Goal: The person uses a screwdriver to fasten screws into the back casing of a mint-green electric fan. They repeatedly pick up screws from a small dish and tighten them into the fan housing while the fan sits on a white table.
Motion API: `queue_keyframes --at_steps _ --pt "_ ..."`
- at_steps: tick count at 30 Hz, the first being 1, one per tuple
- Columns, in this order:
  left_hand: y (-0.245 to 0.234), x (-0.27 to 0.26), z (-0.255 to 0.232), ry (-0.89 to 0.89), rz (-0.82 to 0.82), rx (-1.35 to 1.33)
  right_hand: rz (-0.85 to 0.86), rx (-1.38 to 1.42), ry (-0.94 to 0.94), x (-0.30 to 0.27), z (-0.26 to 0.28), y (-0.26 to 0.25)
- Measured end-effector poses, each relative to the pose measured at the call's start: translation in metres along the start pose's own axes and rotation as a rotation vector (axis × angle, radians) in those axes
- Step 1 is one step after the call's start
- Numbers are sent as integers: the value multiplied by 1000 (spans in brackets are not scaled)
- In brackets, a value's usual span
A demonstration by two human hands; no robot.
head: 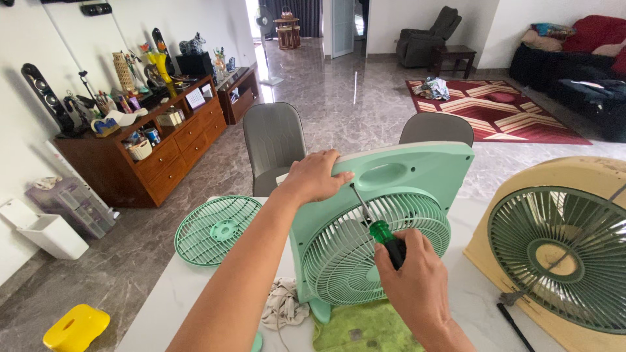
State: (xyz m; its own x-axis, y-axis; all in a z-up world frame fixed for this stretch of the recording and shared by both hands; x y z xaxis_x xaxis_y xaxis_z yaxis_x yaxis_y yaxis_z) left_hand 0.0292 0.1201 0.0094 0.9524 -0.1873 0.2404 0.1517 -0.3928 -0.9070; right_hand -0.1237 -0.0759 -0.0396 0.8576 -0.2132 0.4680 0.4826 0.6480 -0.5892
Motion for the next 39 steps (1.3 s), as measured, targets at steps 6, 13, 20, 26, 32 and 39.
queue_keyframes --at_steps 6,13,20,26,32,39 --pt "2 -1 1 9 -21 -4 56 -70 29 6 10 -1" --pt "4 -2 1 -30 -13 -11 119 -105 28 11 21 -3" --pt "1 -5 0 -41 -21 -18 84 -178 -68 13 31 -8" --pt "1 -5 0 -49 -20 -1 130 -176 -51 18 29 -4" --pt "1 -1 1 -40 -41 6 177 -300 -53 21 21 -4" --pt "2 0 1 -39 -28 44 281 -262 -91 19 29 4"
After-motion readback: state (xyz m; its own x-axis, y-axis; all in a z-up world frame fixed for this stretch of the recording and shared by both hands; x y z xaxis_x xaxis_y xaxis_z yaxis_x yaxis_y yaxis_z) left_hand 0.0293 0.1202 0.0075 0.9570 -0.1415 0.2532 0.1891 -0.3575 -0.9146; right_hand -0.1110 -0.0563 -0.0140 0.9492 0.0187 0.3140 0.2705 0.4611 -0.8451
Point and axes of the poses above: each hand's wrist, its own x-axis towards the middle knuckle, its own y-axis out of the palm, z = x × y, the point moved 7 cm from there along x, towards the middle knuckle, and after that the axes turned 3 degrees about -z, right-handed, at the moved point
